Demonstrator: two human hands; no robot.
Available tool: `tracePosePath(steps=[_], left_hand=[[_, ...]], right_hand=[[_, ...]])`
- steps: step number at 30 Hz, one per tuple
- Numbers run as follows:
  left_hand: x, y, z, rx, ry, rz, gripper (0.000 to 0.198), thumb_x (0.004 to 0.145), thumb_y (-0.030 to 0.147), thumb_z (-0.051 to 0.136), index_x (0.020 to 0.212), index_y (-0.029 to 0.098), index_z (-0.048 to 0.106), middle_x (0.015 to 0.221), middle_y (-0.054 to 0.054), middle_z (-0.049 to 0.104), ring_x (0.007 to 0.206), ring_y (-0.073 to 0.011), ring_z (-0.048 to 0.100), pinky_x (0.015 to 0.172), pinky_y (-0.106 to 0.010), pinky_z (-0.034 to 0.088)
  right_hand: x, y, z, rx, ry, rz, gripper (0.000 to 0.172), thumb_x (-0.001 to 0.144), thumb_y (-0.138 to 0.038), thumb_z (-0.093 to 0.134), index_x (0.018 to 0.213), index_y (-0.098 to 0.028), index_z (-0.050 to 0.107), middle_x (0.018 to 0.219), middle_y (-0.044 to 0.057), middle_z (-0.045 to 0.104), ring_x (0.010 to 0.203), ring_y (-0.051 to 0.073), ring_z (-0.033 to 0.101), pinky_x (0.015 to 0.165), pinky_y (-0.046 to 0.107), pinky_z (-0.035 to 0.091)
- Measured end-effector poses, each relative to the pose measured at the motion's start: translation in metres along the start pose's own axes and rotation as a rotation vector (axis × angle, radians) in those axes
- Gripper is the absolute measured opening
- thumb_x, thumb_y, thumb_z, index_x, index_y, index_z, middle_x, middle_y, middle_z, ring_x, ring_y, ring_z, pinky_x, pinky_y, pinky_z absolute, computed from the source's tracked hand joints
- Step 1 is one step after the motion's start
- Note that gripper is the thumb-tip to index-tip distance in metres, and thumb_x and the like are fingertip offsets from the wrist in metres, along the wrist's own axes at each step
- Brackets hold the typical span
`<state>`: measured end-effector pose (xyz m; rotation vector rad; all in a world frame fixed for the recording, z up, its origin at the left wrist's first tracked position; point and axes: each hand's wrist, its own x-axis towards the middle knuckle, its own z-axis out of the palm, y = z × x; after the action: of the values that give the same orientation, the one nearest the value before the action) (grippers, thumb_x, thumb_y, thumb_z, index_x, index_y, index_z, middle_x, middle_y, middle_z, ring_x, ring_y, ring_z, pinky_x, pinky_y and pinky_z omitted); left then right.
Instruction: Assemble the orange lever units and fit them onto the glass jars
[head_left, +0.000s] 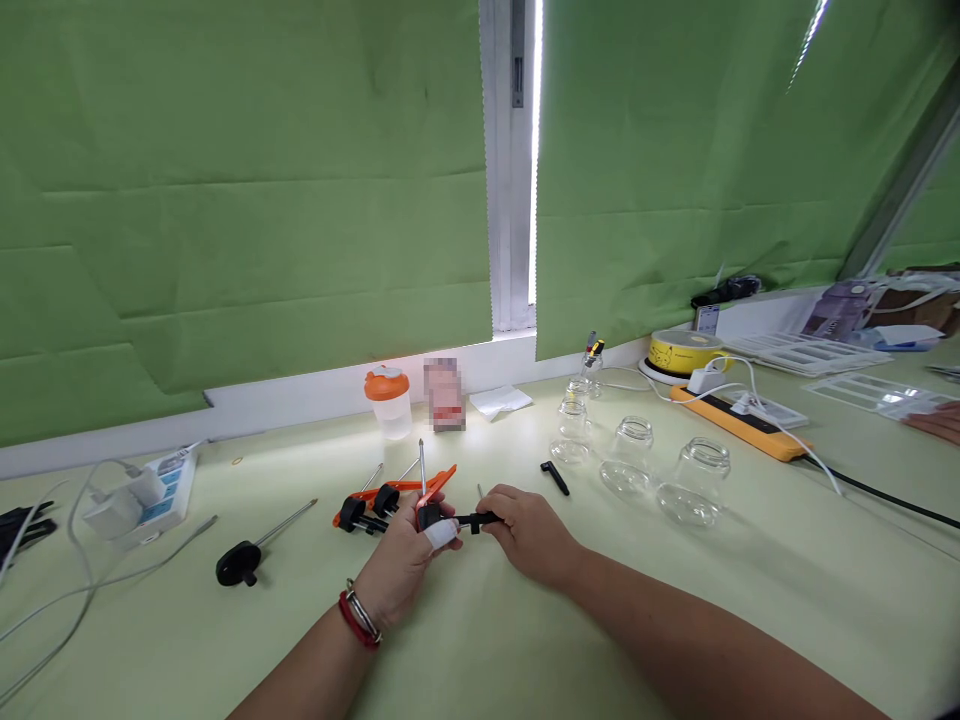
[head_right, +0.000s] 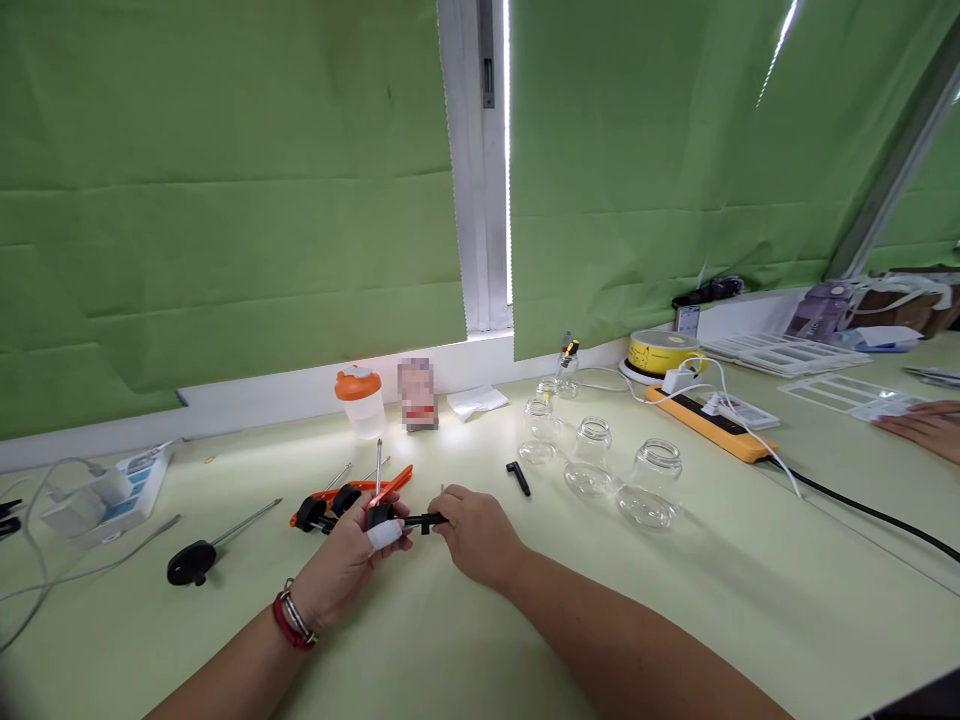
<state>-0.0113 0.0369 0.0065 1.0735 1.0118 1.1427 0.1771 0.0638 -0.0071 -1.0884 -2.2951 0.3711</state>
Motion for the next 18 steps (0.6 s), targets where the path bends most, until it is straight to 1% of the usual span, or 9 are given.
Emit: tracePosePath(steps=[3, 7, 12, 18], left_hand=[[0.0016, -0.0038, -0.0016, 0.125, 0.06, 0.023, 0.037, 0.06, 0.017, 0.071, 0.093, 0.02, 0.055, 0.095, -0.002, 0.055, 0.082, -0.0137, 0.054, 0.075, -0.028, 0.046], [0.0038, -0.0074, -0.0034, 0.176, 0.128, 0.017, 0.043, 0.056, 0.011, 0.07, 0.095, 0.019, 0.052, 0.095, -0.003, 0.055, 0.089, -0.0148, 0.053, 0.078, -0.026, 0.043], [0.0033, -0.0062, -0.0027, 0.234, 0.127, 0.026, 0.037, 0.059, 0.013, 0.066, 0.091, 0.02, 0.05, 0.092, -0.002, 0.055, 0.081, -0.0136, 0.052, 0.071, -0.025, 0.042], [-0.0013, -0.0007, 0.0009, 0.24, 0.097, 0.01, 0.042, 0.058, 0.014, 0.066, 0.095, 0.021, 0.049, 0.093, -0.002, 0.054, 0.082, -0.0152, 0.052, 0.068, -0.026, 0.042]], right_hand=[[-0.0015, -0.0024, 0.0016, -0.02, -0.046, 0.021, 0.014, 0.084, -0.016, 0.049, 0.093, -0.02, 0.059, 0.085, 0.002, 0.063, 0.073, 0.015, 0.056, 0.064, 0.023, 0.036], [-0.0036, -0.0051, 0.0037, -0.013, -0.116, 0.026, 0.015, 0.085, -0.018, 0.047, 0.095, -0.021, 0.057, 0.083, 0.001, 0.064, 0.071, 0.015, 0.055, 0.061, 0.023, 0.032], [-0.0047, -0.0066, 0.003, -0.021, -0.159, 0.028, 0.016, 0.087, -0.019, 0.044, 0.098, -0.021, 0.055, 0.073, -0.001, 0.061, 0.062, 0.014, 0.052, 0.056, 0.022, 0.027], [-0.0055, -0.0065, 0.0036, -0.018, -0.166, 0.031, 0.013, 0.087, -0.019, 0.044, 0.096, -0.021, 0.053, 0.068, -0.001, 0.058, 0.059, 0.013, 0.05, 0.054, 0.022, 0.024]])
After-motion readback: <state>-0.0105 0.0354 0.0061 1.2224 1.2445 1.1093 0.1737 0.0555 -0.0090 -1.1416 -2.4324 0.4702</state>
